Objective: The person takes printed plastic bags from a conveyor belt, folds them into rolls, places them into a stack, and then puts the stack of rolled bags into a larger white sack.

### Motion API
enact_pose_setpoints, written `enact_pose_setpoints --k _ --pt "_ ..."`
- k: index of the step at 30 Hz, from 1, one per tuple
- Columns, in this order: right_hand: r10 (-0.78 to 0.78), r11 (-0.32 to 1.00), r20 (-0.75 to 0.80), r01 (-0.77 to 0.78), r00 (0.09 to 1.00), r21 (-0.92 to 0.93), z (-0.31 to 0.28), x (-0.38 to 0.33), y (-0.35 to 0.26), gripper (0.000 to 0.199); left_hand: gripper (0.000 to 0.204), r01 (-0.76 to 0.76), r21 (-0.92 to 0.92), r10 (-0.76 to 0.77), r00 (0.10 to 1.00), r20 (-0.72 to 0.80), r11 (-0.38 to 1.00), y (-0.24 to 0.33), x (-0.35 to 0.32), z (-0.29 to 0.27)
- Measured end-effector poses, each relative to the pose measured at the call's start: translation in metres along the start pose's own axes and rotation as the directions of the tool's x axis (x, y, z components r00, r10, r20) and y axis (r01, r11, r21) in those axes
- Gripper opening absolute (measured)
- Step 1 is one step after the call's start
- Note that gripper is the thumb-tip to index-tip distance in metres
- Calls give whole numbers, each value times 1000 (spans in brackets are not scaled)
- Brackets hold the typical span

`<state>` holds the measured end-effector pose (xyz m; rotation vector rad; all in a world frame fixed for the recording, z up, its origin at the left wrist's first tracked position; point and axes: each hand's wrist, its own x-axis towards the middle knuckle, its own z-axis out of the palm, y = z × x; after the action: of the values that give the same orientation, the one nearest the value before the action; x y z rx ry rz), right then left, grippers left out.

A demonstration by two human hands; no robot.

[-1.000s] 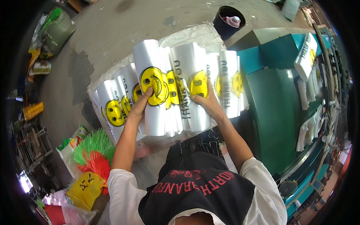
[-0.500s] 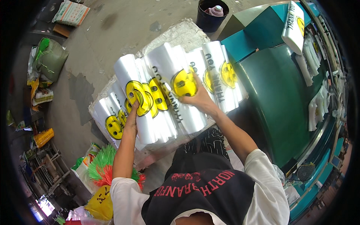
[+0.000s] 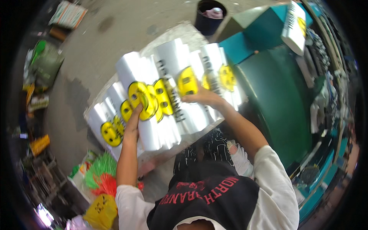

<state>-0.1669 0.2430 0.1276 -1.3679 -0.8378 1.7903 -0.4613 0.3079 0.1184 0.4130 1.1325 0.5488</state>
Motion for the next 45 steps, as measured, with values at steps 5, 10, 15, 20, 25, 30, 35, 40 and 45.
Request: enact_pose_setpoints --k 5,10,15,20,25,30,35,40,45 --pt "-105 979 -168 131 980 153 4 20 32 127 51 -26 9 25 995 100 1000 0 -5 17" --pt "-248 943 -137 271 959 194 -13 -55 -10 117 50 -254 301 296 950 -102 919 0 -11 9" --pt "-340 873 -337 427 878 233 -76 -169 60 109 50 -381 658 482 875 30 650 -52 -15 92" --pt "12 934 -770 268 638 237 -152 -314 113 103 50 -349 765 -3 909 417 542 -155 34 234" --pt "128 979 -955 120 269 165 -229 -400 177 104 49 -304 805 -362 773 522 510 -278 110 352" --pt "45 712 -988 -689 -144 133 -276 -326 197 115 49 -95 785 -500 723 477 612 -358 167 411" --pt "-184 719 -944 -692 -274 61 -268 -274 177 102 48 250 507 -533 644 549 825 -355 202 396" --pt "186 962 -970 -173 -158 212 -295 -379 180 96 44 -707 633 -292 707 644 -315 -254 186 443" --pt "70 990 -991 -112 -112 83 -356 -393 242 76 39 -791 608 -9 610 793 -69 -253 186 463"
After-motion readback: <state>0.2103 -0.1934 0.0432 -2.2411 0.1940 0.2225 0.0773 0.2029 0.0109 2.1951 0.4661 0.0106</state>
